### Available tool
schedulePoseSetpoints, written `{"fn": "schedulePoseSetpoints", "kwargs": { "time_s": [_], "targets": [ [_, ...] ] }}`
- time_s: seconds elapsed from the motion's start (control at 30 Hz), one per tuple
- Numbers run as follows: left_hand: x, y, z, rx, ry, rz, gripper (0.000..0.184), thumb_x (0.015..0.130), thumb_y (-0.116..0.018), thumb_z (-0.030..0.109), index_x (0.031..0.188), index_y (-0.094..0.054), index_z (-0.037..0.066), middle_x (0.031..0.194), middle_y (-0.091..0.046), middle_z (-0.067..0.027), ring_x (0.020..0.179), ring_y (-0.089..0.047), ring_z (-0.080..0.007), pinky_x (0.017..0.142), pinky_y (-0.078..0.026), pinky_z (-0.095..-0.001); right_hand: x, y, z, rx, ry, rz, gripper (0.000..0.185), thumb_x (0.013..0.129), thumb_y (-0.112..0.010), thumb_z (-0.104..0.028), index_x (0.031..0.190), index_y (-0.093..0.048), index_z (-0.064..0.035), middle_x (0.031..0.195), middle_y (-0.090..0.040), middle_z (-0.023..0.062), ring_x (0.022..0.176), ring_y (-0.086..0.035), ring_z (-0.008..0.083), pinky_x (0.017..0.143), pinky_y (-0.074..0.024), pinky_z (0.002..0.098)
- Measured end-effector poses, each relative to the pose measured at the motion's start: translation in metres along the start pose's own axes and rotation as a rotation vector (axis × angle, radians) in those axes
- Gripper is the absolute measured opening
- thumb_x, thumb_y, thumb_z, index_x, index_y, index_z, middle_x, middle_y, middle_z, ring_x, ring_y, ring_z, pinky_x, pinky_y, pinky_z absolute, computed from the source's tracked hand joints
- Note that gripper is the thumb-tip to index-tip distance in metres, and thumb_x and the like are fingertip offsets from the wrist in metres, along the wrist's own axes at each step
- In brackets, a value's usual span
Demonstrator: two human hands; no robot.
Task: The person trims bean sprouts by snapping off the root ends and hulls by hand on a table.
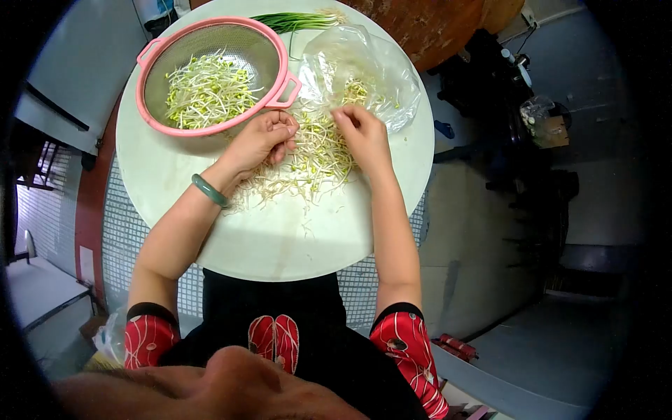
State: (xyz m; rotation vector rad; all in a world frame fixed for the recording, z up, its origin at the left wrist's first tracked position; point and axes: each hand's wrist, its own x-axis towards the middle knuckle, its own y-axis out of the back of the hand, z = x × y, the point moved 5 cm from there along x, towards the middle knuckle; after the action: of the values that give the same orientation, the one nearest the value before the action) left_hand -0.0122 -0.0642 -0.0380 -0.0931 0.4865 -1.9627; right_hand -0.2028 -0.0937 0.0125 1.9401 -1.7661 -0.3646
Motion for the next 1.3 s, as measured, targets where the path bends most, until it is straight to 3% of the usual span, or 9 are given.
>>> {"fn": "schedulePoseSetpoints", "kwargs": {
  "time_s": [0.07, 0.2, 0.23, 0.33, 0.43, 0.63, 0.73, 0.9, 1.3],
  "targets": [
    [-0.002, -0.001, 0.004, 0.177, 0.035, -0.080, 0.010, 0.091, -0.056, 0.011, 0.097, -0.054, 0.004, 0.076, -0.059, -0.0012, 0.059, -0.056, -0.0046, 0.050, -0.040, -0.0203, -0.028, 0.009, 0.016, -0.089, -0.037, 0.013, 0.019, 0.087, -0.067, -0.017, 0.095, -0.069, -0.0001, 0.081, -0.066, 0.0056, 0.072, -0.058, 0.0108, 0.066, -0.0472, 0.0260],
    [-0.023, -0.014, 0.024, 1.033, -0.388, -0.074, 0.015, 0.083, -0.059, 0.013, 0.090, -0.063, 0.000, 0.081, -0.065, -0.0116, 0.075, -0.064, -0.0262, 0.067, -0.049, -0.0375, -0.058, 0.010, 0.009, -0.322, 0.052, -0.029, 0.018, 0.079, -0.073, -0.015, 0.087, -0.069, 0.0002, 0.077, -0.065, 0.0085, 0.068, -0.059, 0.0170, 0.064, -0.0484, 0.0297],
    [-0.027, -0.018, 0.025, 1.092, -0.345, -0.058, 0.018, 0.081, -0.060, 0.015, 0.089, -0.065, 0.000, 0.087, -0.065, -0.0151, 0.083, -0.061, -0.0345, 0.074, -0.048, -0.0436, -0.061, 0.007, 0.003, -0.408, 0.093, -0.047, 0.018, 0.077, -0.074, -0.015, 0.085, -0.069, 0.0002, 0.076, -0.064, 0.0094, 0.068, -0.060, 0.0190, 0.064, -0.0487, 0.0309],
    [-0.026, -0.022, 0.022, 1.178, -0.287, -0.083, 0.017, 0.081, -0.061, 0.015, 0.087, -0.064, 0.000, 0.087, -0.065, -0.0147, 0.081, -0.062, -0.0336, 0.072, -0.049, -0.0421, -0.057, 0.002, 0.007, -0.460, 0.116, -0.058, 0.018, 0.074, -0.076, -0.016, 0.081, -0.068, -0.0006, 0.078, -0.064, 0.0113, 0.069, -0.061, 0.0237, 0.066, -0.0488, 0.0346],
    [-0.024, -0.020, 0.026, 1.049, -0.420, 0.064, 0.016, 0.082, -0.062, 0.016, 0.083, -0.063, -0.001, 0.086, -0.064, -0.0154, 0.081, -0.061, -0.0337, 0.071, -0.049, -0.0411, -0.055, -0.002, 0.005, -0.458, 0.125, -0.044, 0.018, 0.074, -0.075, -0.017, 0.080, -0.067, -0.0018, 0.075, -0.063, 0.0099, 0.068, -0.060, 0.0236, 0.069, -0.0475, 0.0359],
    [-0.023, -0.018, 0.029, 1.173, -0.276, 0.026, 0.015, 0.085, -0.062, 0.015, 0.086, -0.061, 0.000, 0.087, -0.064, -0.0156, 0.077, -0.060, -0.0337, 0.067, -0.047, -0.0409, -0.055, -0.005, 0.001, -0.371, 0.010, -0.096, 0.014, 0.076, -0.072, -0.012, 0.084, -0.067, -0.0028, 0.078, -0.064, 0.0081, 0.072, -0.061, 0.0197, 0.070, -0.0477, 0.0314],
    [-0.024, -0.014, 0.034, 0.947, -0.626, 0.186, 0.013, 0.086, -0.062, 0.014, 0.086, -0.062, 0.000, 0.085, -0.063, -0.0142, 0.073, -0.060, -0.0297, 0.064, -0.046, -0.0384, -0.052, 0.001, -0.001, -0.029, -0.043, -0.071, 0.009, 0.081, -0.069, -0.010, 0.085, -0.064, -0.0029, 0.084, -0.066, 0.0056, 0.081, -0.061, 0.0150, 0.076, -0.0471, 0.0279],
    [-0.021, -0.013, 0.035, 0.854, -0.514, 0.137, 0.017, 0.089, -0.062, 0.017, 0.092, -0.062, 0.000, 0.080, -0.061, -0.0092, 0.068, -0.055, -0.0175, 0.061, -0.044, -0.0309, -0.042, 0.007, -0.006, 0.728, -0.087, -0.121, 0.005, 0.091, -0.061, -0.008, 0.094, -0.059, -0.0042, 0.092, -0.067, 0.0057, 0.092, -0.059, 0.0106, 0.085, -0.0445, 0.0244],
    [-0.014, -0.021, 0.014, 0.247, -0.103, -0.023, 0.026, 0.092, -0.063, 0.020, 0.108, -0.061, -0.001, 0.081, -0.063, -0.0001, 0.063, -0.051, -0.0046, 0.055, -0.042, -0.0197, -0.036, -0.042, 0.001, 0.718, -0.144, -0.104, 0.010, 0.091, -0.064, -0.012, 0.096, -0.060, -0.0047, 0.101, -0.063, 0.0031, 0.091, -0.055, 0.0091, 0.083, -0.0446, 0.0246]
  ]
}}
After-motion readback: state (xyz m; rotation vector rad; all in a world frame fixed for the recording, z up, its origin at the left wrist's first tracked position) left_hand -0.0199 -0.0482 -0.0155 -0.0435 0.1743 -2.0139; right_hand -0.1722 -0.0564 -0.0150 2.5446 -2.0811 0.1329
